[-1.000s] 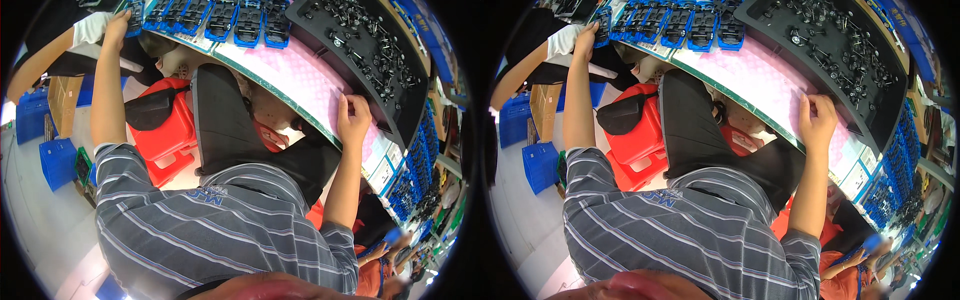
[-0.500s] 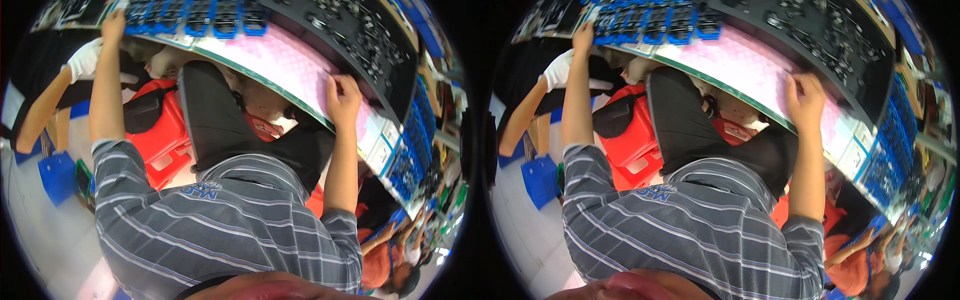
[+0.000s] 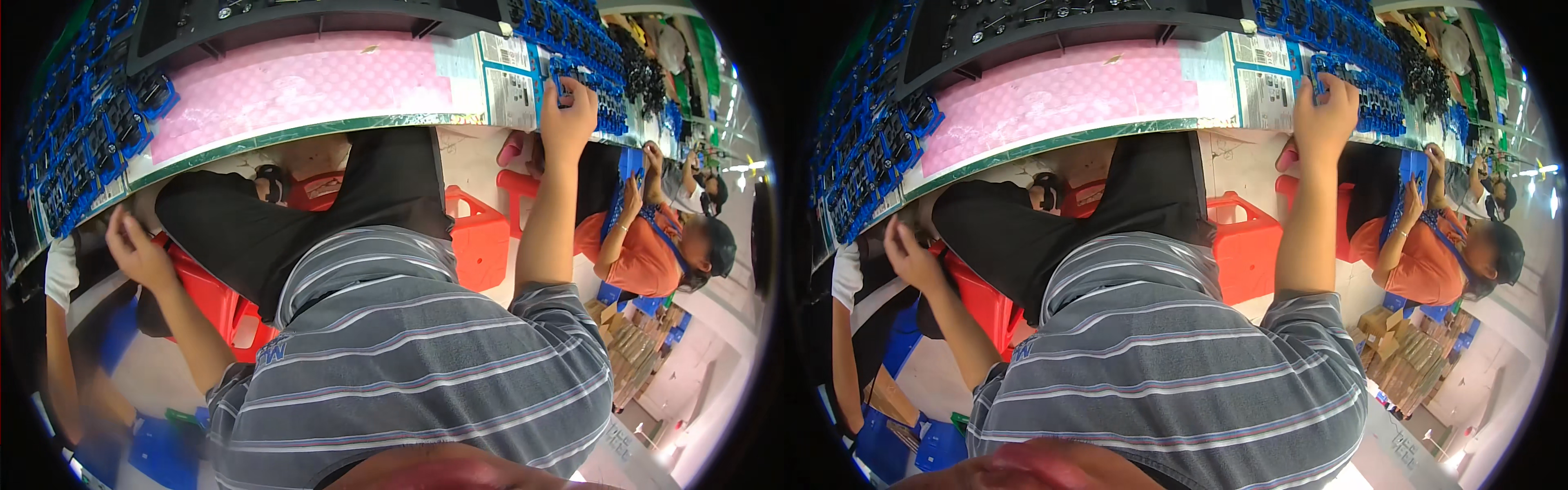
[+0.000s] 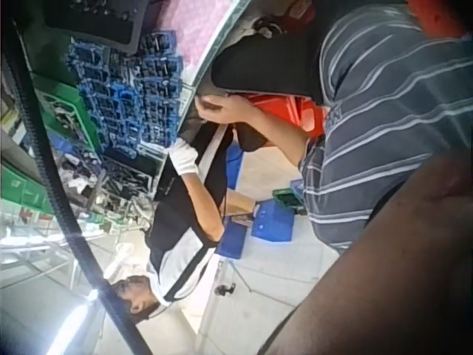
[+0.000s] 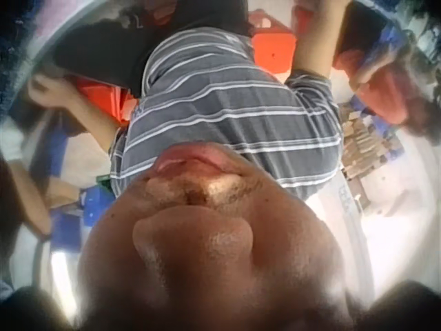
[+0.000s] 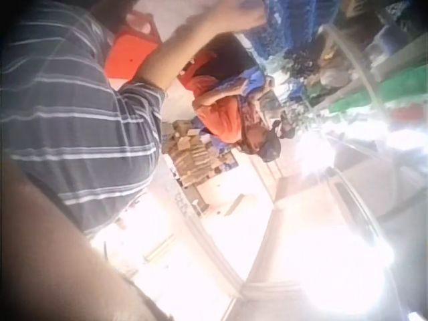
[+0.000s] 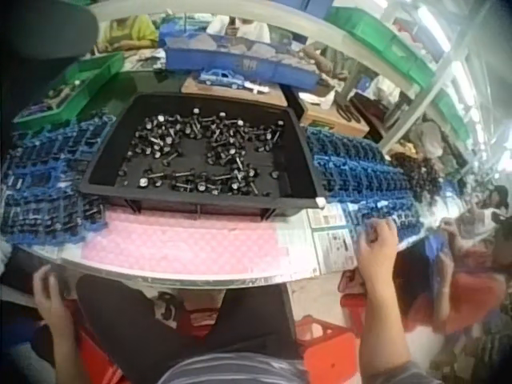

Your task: The person assembles toy cars by picking up car chassis, installing wheel axles onto them by hand, and placing the assembled cars onto the table.

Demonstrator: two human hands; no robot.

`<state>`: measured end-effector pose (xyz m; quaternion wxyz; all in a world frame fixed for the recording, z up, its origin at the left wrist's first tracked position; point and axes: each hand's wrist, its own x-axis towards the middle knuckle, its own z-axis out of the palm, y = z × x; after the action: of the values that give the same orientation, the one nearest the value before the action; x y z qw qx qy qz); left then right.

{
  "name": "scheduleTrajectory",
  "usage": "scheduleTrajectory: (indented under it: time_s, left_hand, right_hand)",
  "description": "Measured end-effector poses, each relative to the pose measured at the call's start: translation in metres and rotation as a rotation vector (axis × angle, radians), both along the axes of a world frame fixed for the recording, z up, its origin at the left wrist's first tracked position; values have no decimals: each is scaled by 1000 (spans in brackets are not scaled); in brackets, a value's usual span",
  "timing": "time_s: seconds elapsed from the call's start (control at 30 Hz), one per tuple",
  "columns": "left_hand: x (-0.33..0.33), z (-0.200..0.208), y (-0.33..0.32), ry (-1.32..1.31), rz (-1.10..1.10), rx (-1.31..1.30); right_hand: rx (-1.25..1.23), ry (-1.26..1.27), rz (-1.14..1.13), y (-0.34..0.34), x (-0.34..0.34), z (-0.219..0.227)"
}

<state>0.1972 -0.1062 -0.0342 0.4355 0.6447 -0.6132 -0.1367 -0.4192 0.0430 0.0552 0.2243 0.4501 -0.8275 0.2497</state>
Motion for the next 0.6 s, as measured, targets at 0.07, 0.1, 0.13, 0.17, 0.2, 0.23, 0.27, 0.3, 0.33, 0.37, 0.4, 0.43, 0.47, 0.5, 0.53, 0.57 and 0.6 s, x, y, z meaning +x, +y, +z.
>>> scheduleTrajectory:
  time_s: [0.07, 0.1, 0.13, 0.17, 0.2, 0.23, 0.27, 0.3, 0.33, 0.37, 0.4, 0.43, 0.47, 0.5, 0.53, 0.57, 0.6]
  left_hand:
    - [-32, -8, 9, 154, -107, -15]
    - [-47, -6, 13, 203, -140, 37]
    - [-60, -5, 16, 257, -172, 88]
    - [-69, -6, 19, 264, -221, 105]
    - [-79, -8, 22, 269, -269, 119]
    - [-92, -7, 27, 326, -314, 127]
    - [-107, -5, 32, 360, -348, 144]
    - [-118, 0, 39, 392, -403, 222]
    - [-130, 4, 47, 426, -456, 300]
    - [-145, 9, 55, 489, -534, 354]
    - [-160, 15, 61, 550, -610, 406]
    - [-172, 15, 67, 625, -689, 493]
    - [-184, 14, 72, 702, -765, 577]
    - [-198, 18, 76, 765, -865, 612]
    - [-211, 20, 80, 829, -965, 644]
    - [-221, 20, 82, 984, -1004, 677]
    - [-230, 20, 84, 1144, -1048, 711]
  right_hand:
    - [55, -50, -63, 17, -11, 0]
    - [173, 47, -162, 27, -18, -5]
    - [290, 149, -259, 35, -24, -9]
    - [418, 43, -320, 43, -29, -12]
    - [414, 40, -320, 48, -33, -21]
    - [379, 35, -286, 53, -35, -28]
    - [344, 30, -253, 57, -37, -33]
    - [255, 80, -193, 55, -32, -35]
    - [252, 72, -184, 53, -21, -33]
    - [145, 3, -105, 50, -4, -26]
    - [36, -70, -26, 46, 15, -17]
    - [-29, -100, 83, 41, 39, -8]
    - [-66, -145, 163, 37, 65, 0]
    - [-101, -189, 240, 34, 89, 6]
    - [-128, -212, 373, 32, 111, 7]
    - [-109, -233, 525, 28, 132, 11]
    - [-84, -338, 679, 25, 154, 18]
